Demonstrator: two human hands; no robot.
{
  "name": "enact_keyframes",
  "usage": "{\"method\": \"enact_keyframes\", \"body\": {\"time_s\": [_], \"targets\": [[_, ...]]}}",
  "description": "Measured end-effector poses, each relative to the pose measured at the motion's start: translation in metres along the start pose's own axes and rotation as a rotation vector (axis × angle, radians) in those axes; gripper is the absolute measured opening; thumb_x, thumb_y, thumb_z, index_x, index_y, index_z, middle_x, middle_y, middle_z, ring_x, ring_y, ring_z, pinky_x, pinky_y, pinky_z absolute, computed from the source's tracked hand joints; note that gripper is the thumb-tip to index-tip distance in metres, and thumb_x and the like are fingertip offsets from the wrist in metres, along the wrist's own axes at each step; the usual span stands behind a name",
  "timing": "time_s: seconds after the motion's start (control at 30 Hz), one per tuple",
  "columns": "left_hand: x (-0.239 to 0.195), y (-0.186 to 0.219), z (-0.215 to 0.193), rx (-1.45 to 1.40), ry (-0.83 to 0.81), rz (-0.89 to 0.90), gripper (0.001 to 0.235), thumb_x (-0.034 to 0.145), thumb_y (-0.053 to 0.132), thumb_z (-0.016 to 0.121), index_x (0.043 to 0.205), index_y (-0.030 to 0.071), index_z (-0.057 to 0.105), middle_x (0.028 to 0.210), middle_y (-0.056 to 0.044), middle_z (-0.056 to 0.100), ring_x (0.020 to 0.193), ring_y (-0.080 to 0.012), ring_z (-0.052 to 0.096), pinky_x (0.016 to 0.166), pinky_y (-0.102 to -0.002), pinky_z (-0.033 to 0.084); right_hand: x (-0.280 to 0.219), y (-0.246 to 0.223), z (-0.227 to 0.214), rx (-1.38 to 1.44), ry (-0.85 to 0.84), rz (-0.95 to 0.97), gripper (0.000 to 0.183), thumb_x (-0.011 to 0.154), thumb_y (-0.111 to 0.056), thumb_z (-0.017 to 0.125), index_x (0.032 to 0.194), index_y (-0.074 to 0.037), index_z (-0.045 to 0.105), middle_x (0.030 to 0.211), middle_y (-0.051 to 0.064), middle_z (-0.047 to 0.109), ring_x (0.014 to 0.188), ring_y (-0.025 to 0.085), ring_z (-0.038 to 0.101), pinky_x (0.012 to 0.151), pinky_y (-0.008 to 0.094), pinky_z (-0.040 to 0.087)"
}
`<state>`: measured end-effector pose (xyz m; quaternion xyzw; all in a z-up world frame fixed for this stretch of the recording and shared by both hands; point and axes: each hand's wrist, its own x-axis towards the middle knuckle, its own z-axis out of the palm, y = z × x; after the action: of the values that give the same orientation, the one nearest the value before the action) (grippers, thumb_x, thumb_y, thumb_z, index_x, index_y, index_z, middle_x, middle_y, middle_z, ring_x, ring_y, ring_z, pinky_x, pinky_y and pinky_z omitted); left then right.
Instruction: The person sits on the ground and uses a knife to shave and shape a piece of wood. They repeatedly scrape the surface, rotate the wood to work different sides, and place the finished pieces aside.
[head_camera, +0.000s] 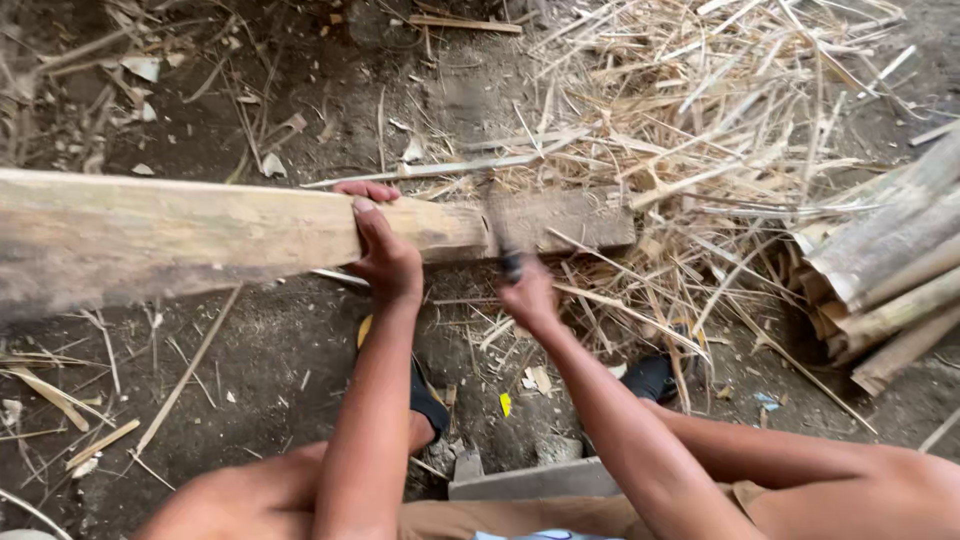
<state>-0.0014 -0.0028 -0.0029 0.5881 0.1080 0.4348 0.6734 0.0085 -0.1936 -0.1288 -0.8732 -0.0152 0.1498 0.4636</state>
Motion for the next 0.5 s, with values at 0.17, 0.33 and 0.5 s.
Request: {"method": "enact_keyframes", "body": {"time_s": [0.17, 0.33, 0.5], "targets": [[-0.002, 0.000, 0.001, -0.117, -0.025, 0.009, 0.011, 0.108, 0.016, 0.045, 0.106, 0.005, 0.046, 0.099, -0.008, 0.050, 0.095, -0.0199, 0.054, 0.098, -0.038, 0.051, -0.018, 0.022, -0.005, -0.075, -0.108, 0.162, 0.031, 0.083, -0.006, 0.066, 0.113, -0.005, 0.060, 0.089, 0.014, 0.069, 0.065, 0.018, 0.062, 0.058, 0.035, 0.055], [-0.008, 0.003, 0.000, -0.063, 0.015, -0.001, 0.011, 0.107, 0.015, 0.044, 0.105, 0.005, 0.047, 0.098, -0.008, 0.053, 0.094, -0.0189, 0.057, 0.095, -0.037, 0.054, -0.017, -0.090, -0.089, 0.067, 0.120, -0.455, 0.018, 0.096, -0.019, 0.070, 0.093, -0.008, 0.057, 0.077, 0.005, 0.057, 0.061, 0.012, 0.052, 0.051, 0.028, 0.045], [-0.004, -0.001, 0.005, -0.049, 0.021, 0.066, 0.011, 0.109, 0.013, 0.044, 0.102, 0.006, 0.048, 0.097, -0.008, 0.054, 0.091, -0.0178, 0.058, 0.092, -0.035, 0.056, -0.027, -0.101, -0.098, 0.905, 0.101, -0.638, 0.028, 0.100, -0.035, 0.066, 0.093, -0.009, 0.057, 0.080, -0.001, 0.060, 0.066, 0.008, 0.057, 0.059, 0.021, 0.047]]}}
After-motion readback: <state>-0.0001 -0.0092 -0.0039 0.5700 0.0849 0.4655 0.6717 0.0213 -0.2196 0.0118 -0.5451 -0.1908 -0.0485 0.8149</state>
